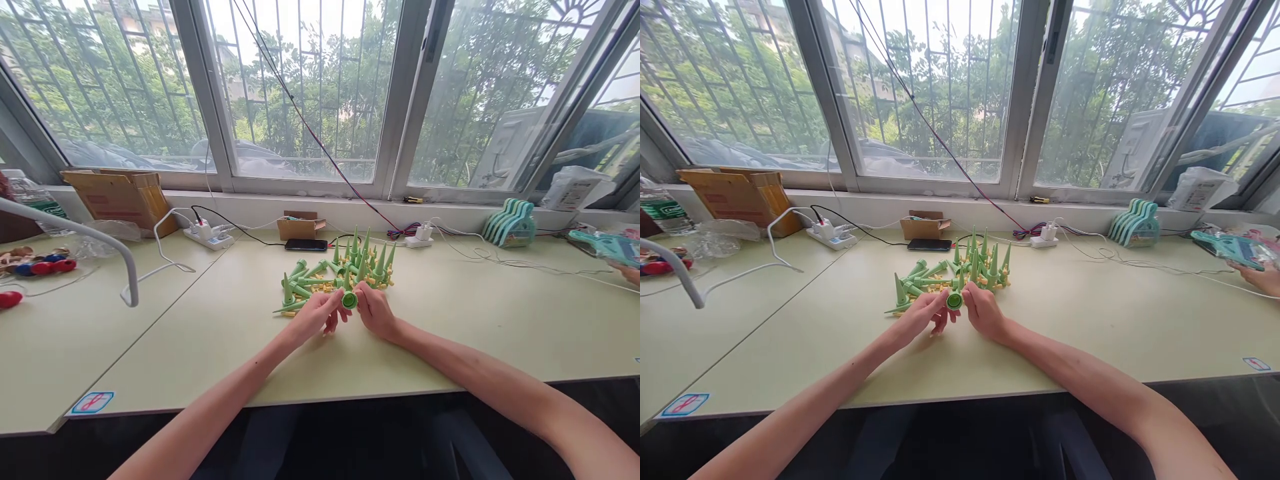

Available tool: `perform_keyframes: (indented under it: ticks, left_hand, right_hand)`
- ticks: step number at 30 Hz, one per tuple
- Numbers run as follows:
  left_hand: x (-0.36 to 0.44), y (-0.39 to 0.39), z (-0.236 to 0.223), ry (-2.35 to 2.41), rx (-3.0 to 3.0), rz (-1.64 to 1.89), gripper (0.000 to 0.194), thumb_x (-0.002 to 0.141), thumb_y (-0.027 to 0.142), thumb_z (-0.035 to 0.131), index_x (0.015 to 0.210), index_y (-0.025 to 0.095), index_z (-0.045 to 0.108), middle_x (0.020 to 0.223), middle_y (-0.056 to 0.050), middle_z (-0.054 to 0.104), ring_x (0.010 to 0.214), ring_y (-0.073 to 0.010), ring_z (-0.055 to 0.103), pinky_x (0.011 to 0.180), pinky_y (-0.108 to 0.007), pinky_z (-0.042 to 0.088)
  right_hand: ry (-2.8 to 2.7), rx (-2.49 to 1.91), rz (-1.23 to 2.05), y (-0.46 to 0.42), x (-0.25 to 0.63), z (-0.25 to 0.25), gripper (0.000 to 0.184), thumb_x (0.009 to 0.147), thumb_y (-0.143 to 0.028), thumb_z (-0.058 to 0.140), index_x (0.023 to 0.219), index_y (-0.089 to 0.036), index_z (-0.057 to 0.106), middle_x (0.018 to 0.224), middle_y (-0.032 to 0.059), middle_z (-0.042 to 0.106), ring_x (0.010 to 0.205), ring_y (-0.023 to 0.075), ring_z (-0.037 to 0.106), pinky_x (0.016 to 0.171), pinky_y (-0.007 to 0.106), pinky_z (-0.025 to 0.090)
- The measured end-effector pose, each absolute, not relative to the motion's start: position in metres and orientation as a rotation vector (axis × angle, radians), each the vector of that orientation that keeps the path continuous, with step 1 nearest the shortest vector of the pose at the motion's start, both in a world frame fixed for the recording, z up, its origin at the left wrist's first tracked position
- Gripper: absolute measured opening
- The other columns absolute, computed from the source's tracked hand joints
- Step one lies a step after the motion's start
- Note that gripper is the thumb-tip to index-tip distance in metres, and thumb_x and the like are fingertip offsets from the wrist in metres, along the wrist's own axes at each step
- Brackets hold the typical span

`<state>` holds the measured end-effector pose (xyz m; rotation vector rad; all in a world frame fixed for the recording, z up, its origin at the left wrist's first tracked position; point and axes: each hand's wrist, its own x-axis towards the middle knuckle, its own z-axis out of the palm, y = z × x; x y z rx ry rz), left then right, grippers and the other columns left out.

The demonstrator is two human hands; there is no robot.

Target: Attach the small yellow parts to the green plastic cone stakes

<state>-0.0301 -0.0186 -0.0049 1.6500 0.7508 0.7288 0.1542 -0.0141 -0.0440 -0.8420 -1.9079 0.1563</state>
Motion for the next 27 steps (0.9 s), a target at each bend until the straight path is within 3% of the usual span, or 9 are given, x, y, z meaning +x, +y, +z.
perform_keyframes:
  ticks: [4,10,17,24,27]
  left_hand:
    - [-0.032,-0.018,-0.006,0.733,1.691,0.728,0.058,0.089,0.065,0.042,0.068,0.013,0.059,0.055,-0.003,0.057,0.041,-0.0079,0.046,0.042,-0.022,0.036]
    - [-0.034,-0.017,-0.009,0.73,1.755,0.716,0.044,0.09,0.058,0.047,0.083,0.015,0.054,0.051,0.003,0.051,0.042,-0.0087,0.047,0.043,-0.021,0.035]
    - [-0.032,-0.021,-0.008,0.694,1.841,0.794,0.035,0.089,0.051,0.051,0.092,0.016,0.053,0.085,-0.002,0.057,0.052,-0.007,0.052,0.042,-0.02,0.038]
    - [-0.031,-0.02,-0.015,0.781,2.051,0.822,0.019,0.093,0.037,0.047,0.097,0.019,0.05,0.076,0.001,0.052,0.059,-0.0097,0.05,0.053,-0.023,0.044]
    - [-0.031,-0.018,-0.019,0.839,2.197,0.866,0.013,0.093,0.03,0.046,0.099,0.019,0.051,0.081,-0.001,0.052,0.065,-0.012,0.05,0.059,-0.025,0.045]
  right_hand:
    - [-1.913,-0.861,0.154,-0.014,0.154,-0.044,0.035,0.103,-0.036,0.024,0.074,-0.022,0.037,0.057,-0.0038,0.044,0.046,0.0097,0.038,0.049,0.023,0.032]
    - [-1.932,-0.895,0.146,-0.014,0.154,-0.044,0.035,0.103,-0.035,0.024,0.072,-0.022,0.033,0.055,-0.0053,0.037,0.044,0.0096,0.032,0.048,0.024,0.028]
    - [-1.948,-0.897,0.143,-0.013,0.154,-0.044,0.034,0.102,-0.033,0.026,0.07,-0.023,0.028,0.053,-0.0064,0.034,0.044,0.01,0.029,0.048,0.024,0.024]
    - [-1.98,-0.926,0.156,-0.01,0.156,-0.047,0.034,0.103,-0.033,0.025,0.071,-0.022,0.03,0.055,-0.0052,0.039,0.045,0.0097,0.032,0.049,0.024,0.026]
    - [-1.997,-0.946,0.14,-0.009,0.156,-0.048,0.035,0.103,-0.033,0.025,0.071,-0.022,0.031,0.055,-0.0048,0.04,0.046,0.0097,0.033,0.049,0.024,0.027]
